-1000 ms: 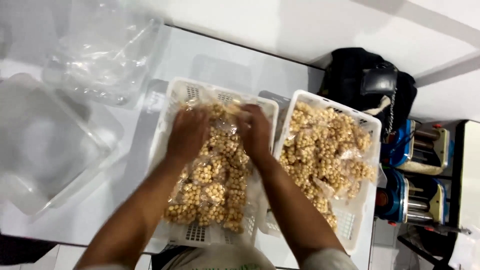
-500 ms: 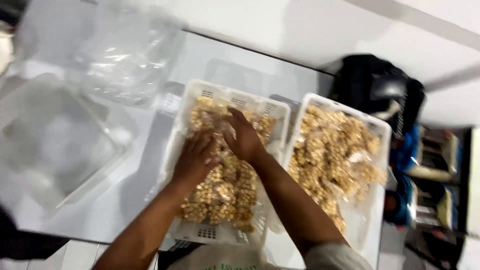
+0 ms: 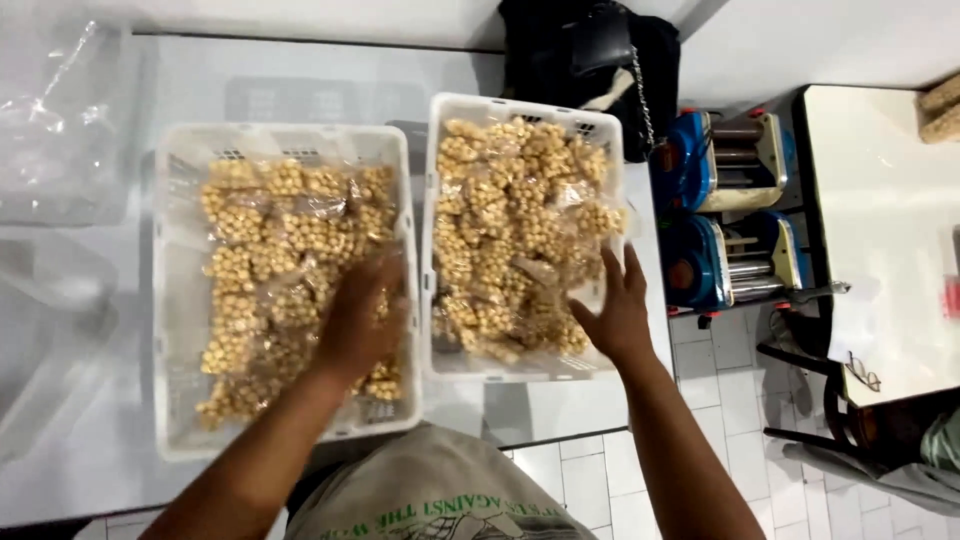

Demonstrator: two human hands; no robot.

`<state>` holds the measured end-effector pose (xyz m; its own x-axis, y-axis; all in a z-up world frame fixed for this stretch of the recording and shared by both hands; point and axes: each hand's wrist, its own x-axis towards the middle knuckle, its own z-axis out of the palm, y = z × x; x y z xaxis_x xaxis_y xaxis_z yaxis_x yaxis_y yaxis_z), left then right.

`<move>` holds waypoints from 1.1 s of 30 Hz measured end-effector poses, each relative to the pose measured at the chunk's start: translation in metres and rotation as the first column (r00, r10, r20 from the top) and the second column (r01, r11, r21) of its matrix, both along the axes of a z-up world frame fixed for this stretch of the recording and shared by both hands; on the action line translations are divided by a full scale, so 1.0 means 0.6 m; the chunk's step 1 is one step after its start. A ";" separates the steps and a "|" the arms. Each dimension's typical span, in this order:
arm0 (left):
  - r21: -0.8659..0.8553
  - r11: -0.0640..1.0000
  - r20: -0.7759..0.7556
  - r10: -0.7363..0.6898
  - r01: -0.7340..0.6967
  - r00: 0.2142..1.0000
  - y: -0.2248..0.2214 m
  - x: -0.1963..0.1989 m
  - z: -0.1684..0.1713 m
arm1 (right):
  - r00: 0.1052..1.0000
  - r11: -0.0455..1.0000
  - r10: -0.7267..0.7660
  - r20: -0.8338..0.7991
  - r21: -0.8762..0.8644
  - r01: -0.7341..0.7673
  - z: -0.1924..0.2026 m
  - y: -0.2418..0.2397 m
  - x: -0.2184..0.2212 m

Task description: Sorting and organizing small plastic bags of snacks between two white crates on a table.

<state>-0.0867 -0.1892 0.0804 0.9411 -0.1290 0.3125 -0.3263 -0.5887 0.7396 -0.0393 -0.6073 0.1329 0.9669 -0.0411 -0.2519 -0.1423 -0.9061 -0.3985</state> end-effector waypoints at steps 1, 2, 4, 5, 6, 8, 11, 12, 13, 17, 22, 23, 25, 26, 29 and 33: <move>0.006 1.000 0.001 0.007 -0.007 1.000 -0.048 -0.018 -0.009 | 1.000 1.000 0.007 0.001 0.006 -0.007 -0.002 -0.001 0.020; -0.071 0.989 -0.115 -0.134 0.126 0.984 -0.094 -0.036 -0.017 | 0.996 0.997 0.066 0.066 -0.049 -0.062 -0.002 0.000 0.039; -0.151 0.960 -0.200 -0.265 0.238 0.943 -0.168 -0.060 -0.040 | 0.979 0.987 0.137 0.148 -0.101 -0.123 -0.012 0.005 0.093; 0.052 0.936 -0.197 -0.333 0.349 0.922 -0.200 -0.079 -0.052 | 0.959 0.942 0.271 0.077 -0.227 -0.248 -0.021 0.005 0.117; 0.253 0.861 -0.211 -0.397 0.442 0.893 -0.230 -0.096 -0.064 | 0.921 0.864 0.390 -0.010 -0.341 -0.370 -0.030 0.008 0.142; 0.239 0.873 -0.236 -0.372 0.425 0.898 -0.253 -0.117 -0.060 | 0.870 0.779 0.490 -0.060 -0.419 -0.467 -0.072 0.015 0.161; 0.229 0.899 -0.293 -0.303 0.374 0.907 -0.242 -0.146 -0.062 | 0.805 0.643 0.568 -0.171 -0.518 -0.564 -0.098 0.040 0.197; 0.230 0.907 -0.321 -0.271 0.352 0.907 -0.233 -0.164 -0.063 | 0.806 0.612 0.547 -0.226 -0.549 -0.569 -0.102 0.049 0.204; 0.244 0.914 -0.321 -0.239 0.324 0.917 -0.219 -0.177 -0.052 | 0.790 0.602 0.574 -0.215 -0.543 -0.585 -0.128 0.043 0.218; 0.224 0.939 -0.382 -0.162 0.261 0.910 -0.173 -0.232 -0.015 | 0.747 0.655 0.664 0.028 -0.504 -0.563 -0.199 0.028 0.257; 0.135 0.986 -0.376 -0.037 0.094 0.926 -0.155 -0.291 0.016 | 0.639 0.634 0.736 0.225 -0.561 -0.532 -0.188 0.045 0.232; 0.134 0.987 -0.377 -0.034 0.090 0.926 -0.154 -0.294 0.019 | 0.693 0.609 0.718 0.066 -0.541 -0.579 -0.144 0.060 0.209; 0.134 0.987 -0.374 -0.033 0.089 0.927 -0.155 -0.296 0.023 | 0.726 0.591 0.681 -0.093 -0.515 -0.621 -0.089 0.077 0.172; 0.130 0.987 -0.376 -0.039 0.094 0.926 -0.158 -0.297 0.024 | 0.712 0.572 0.686 -0.153 -0.492 -0.657 -0.079 0.079 0.158; 0.117 0.987 -0.372 -0.063 0.114 0.926 -0.169 -0.285 0.029 | 0.703 0.553 0.686 -0.189 -0.494 -0.671 -0.097 0.068 0.160; 0.096 0.982 -0.393 -0.115 0.165 0.912 -0.187 -0.270 0.037 | 0.578 0.550 0.794 0.190 -0.629 -0.549 -0.170 0.036 0.200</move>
